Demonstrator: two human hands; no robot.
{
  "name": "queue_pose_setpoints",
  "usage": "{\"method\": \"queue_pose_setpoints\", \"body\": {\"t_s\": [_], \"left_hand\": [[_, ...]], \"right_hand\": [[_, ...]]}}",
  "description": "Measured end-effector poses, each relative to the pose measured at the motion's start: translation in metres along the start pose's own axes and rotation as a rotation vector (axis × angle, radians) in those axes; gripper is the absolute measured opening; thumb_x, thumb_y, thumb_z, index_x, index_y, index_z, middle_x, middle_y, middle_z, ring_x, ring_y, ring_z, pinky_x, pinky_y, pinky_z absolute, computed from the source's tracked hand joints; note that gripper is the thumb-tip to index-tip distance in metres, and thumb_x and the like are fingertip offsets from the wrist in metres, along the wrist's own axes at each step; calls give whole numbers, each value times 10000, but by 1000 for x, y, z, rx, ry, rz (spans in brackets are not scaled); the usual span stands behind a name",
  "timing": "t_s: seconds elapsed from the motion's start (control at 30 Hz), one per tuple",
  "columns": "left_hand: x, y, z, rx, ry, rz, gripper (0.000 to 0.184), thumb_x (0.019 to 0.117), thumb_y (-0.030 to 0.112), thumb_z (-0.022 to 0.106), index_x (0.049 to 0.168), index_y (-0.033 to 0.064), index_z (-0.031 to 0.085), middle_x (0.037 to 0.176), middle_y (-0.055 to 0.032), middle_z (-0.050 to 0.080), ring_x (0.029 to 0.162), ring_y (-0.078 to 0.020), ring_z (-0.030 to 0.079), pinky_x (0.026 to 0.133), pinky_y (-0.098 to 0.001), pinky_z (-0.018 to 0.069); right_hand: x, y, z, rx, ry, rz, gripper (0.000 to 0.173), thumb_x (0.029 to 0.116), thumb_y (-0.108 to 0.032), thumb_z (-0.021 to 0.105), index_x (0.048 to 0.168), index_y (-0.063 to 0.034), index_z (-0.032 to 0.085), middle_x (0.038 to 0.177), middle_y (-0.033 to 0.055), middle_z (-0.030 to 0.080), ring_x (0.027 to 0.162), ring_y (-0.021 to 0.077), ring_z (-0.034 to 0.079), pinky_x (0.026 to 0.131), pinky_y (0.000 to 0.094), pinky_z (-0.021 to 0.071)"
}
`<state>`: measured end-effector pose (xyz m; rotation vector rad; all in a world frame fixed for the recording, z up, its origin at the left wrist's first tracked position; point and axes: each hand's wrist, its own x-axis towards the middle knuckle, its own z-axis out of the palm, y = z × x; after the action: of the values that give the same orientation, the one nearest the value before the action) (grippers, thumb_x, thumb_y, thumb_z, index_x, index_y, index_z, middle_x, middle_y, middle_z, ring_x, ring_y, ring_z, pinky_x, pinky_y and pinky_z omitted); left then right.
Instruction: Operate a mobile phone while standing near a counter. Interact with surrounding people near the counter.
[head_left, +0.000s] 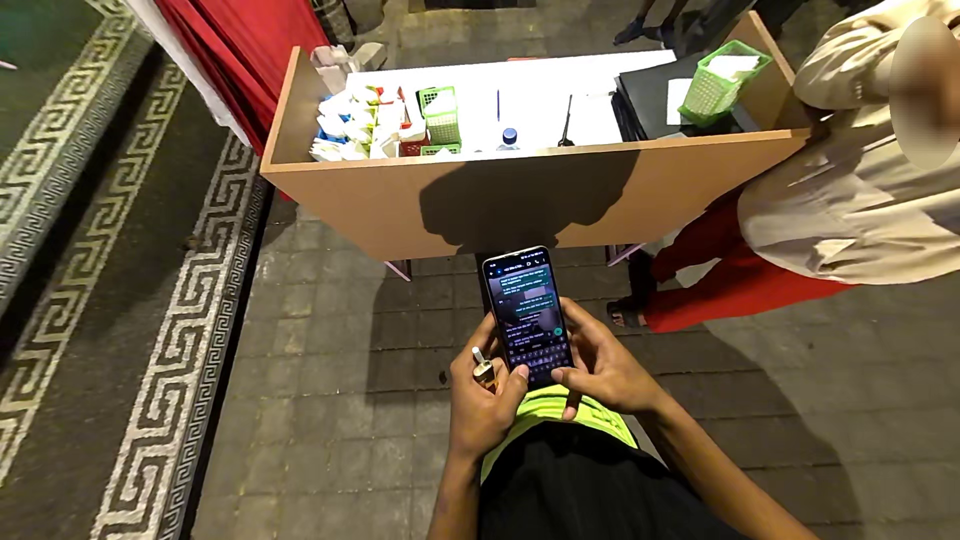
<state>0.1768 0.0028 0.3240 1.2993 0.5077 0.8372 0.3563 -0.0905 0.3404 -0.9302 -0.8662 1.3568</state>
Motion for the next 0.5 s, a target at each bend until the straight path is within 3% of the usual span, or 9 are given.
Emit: {"method": "queue_pose_setpoints", "body": {"t_s": [0.1, 0.27, 0.4, 0.5], "left_hand": [[0, 1, 1, -3, 16, -10, 687, 835, -15, 669, 1455, -153, 407, 1325, -211, 646, 836, -154, 709, 610, -248, 576], [0, -2, 3, -9, 32, -12, 694, 839, -2, 690, 1456, -153, 410, 1327, -212, 644, 792, -135, 694, 594, -236, 561], [0, -1, 4, -4, 76, -47, 643, 858, -42, 675, 1449, -128, 438, 1324, -210, 650, 956, -228, 737, 709, -310, 634], [1, -2, 2, -20, 61, -38, 640, 865, -16, 676, 1445, -138, 435, 1313, -215, 655, 979, -233, 734, 721, -319, 634]], "right_hand": [[0, 1, 1, -2, 9, -3, 801, 888, 94, 621, 1558, -61, 211, 1357, 157, 586, 1041, 312, 721, 520, 417, 651], [4, 2, 8, -61, 123, 1, 697, 919, 41, 687, 1506, -38, 321, 1284, 167, 643, 974, 303, 744, 487, 390, 644], [3, 2, 4, -51, 58, -4, 817, 871, 59, 704, 1540, -26, 243, 1322, 159, 611, 1013, 303, 731, 537, 412, 660], [4, 2, 3, -61, 37, 0, 865, 829, 111, 690, 1546, -38, 230, 1328, 161, 606, 1010, 309, 730, 551, 413, 662]]}}
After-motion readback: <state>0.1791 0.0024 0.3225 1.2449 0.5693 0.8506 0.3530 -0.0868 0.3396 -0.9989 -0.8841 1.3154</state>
